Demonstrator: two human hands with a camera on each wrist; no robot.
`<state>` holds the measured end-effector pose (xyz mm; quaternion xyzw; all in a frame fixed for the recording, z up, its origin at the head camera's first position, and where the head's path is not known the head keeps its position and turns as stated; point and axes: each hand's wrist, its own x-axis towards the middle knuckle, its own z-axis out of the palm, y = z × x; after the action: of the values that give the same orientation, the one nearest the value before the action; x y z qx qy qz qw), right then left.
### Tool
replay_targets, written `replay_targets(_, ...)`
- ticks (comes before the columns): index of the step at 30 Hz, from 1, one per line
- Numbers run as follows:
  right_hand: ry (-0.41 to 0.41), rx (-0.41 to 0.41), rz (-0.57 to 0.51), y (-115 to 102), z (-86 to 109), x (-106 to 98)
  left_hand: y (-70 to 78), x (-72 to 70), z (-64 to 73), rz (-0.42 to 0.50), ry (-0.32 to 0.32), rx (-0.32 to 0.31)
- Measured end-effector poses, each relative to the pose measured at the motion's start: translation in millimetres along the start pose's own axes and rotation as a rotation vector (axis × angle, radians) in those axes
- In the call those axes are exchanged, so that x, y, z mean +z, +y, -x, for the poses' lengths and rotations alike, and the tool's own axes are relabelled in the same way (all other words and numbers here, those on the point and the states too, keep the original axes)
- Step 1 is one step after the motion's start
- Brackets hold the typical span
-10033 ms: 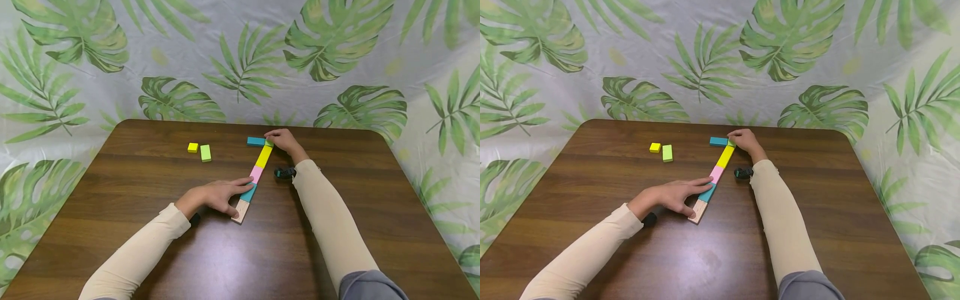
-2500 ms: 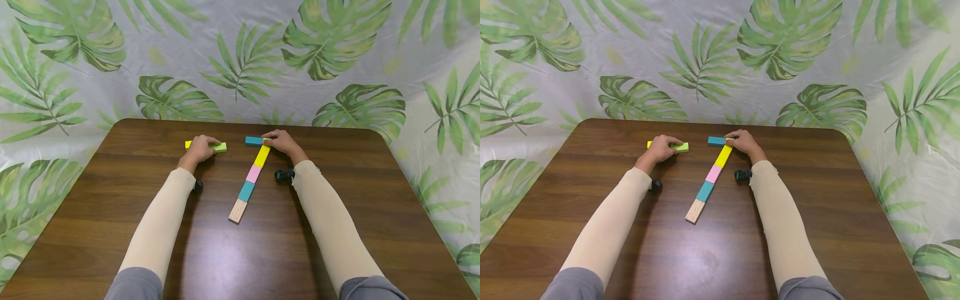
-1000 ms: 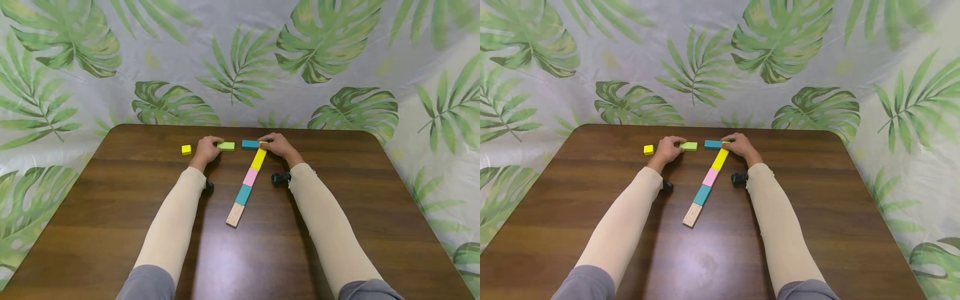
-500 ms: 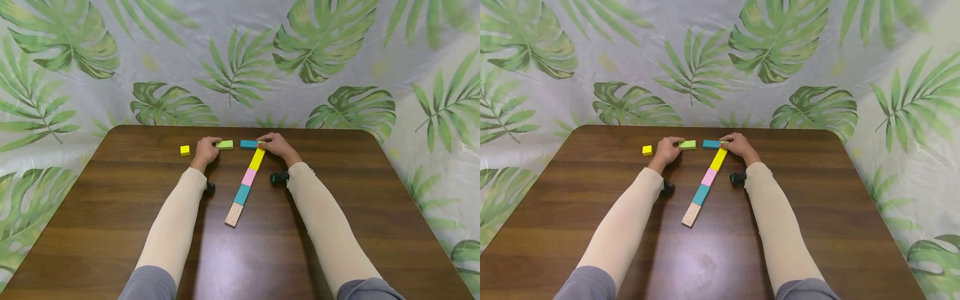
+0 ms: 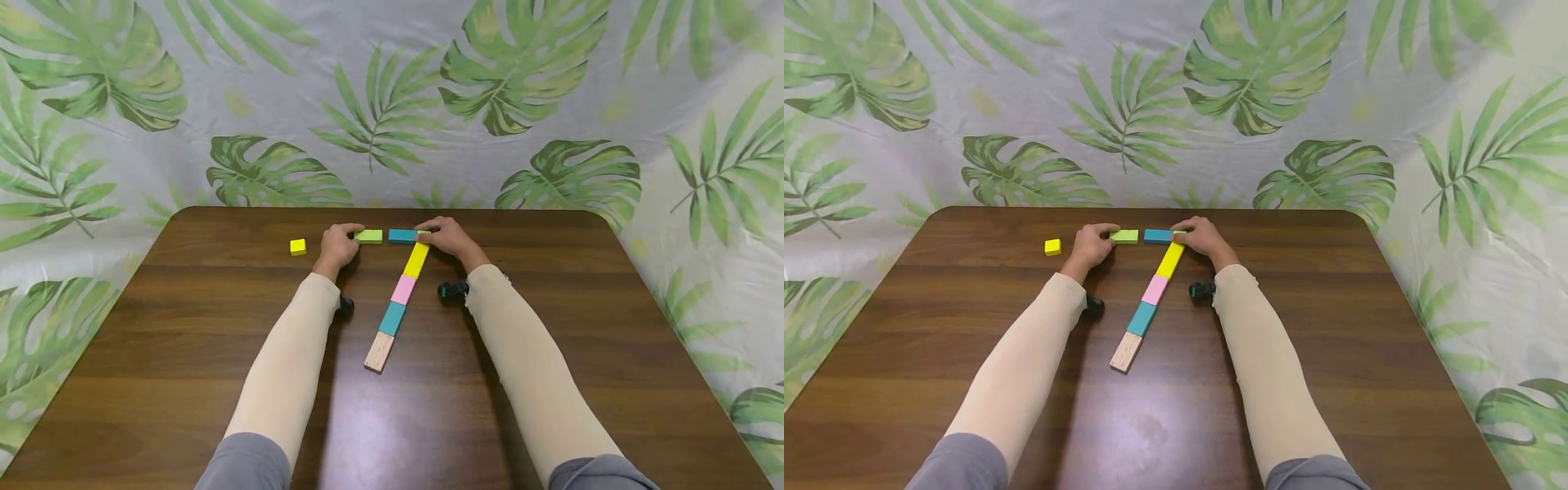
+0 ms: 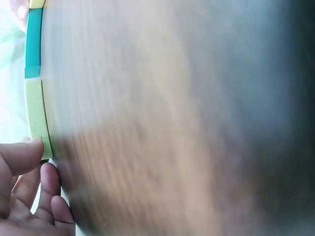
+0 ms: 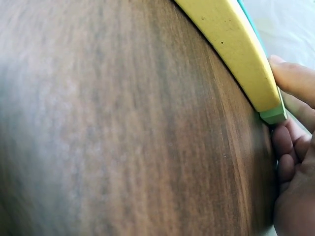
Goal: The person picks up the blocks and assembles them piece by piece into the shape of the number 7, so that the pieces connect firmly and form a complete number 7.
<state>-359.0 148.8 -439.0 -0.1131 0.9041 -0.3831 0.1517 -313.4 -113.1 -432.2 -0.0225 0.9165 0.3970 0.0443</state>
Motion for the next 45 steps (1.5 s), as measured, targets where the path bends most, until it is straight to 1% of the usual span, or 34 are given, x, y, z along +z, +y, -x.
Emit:
replay_targets(4, -0.001, -0.004, 0.017, 1.6, -0.4, 1.7, 0.3, 2.7, -0.3, -0.003, -0.004, 0.000)
replay_targets(9, 0.000, -0.007, 0.007, 1.9, 0.4, 1.6, 2.8, 4.8, -0.5, -0.015, 0.002, -0.001)
replay_targets(14, 0.006, -0.018, 0.019, 1.7, 0.4, 1.4, 6.0, 7.2, -1.7, -0.048, 0.012, 0.002)
replay_targets(19, 0.004, -0.007, 0.022, 0.8, 1.1, 1.1, 6.5, 10.0, -3.5, -0.055, 0.013, -0.004)
replay_targets(25, 0.002, -0.011, 0.027, -1.3, 1.0, -0.1, 8.3, 8.8, -3.6, -0.067, 0.019, -0.005)
replay_targets(32, 0.002, -0.010, 0.032, -1.5, 1.4, 0.9, 8.3, 7.9, -2.2, -0.060, 0.018, 0.006)
replay_targets(38, 0.007, -0.018, 0.036, 0.2, -0.9, 1.3, 7.4, 5.1, -1.3, -0.045, -0.006, 0.028)
replay_targets(45, 0.002, -0.021, 0.040, 3.3, -2.1, 1.0, 8.6, -5.2, 0.3, -0.018, -0.084, 0.069)
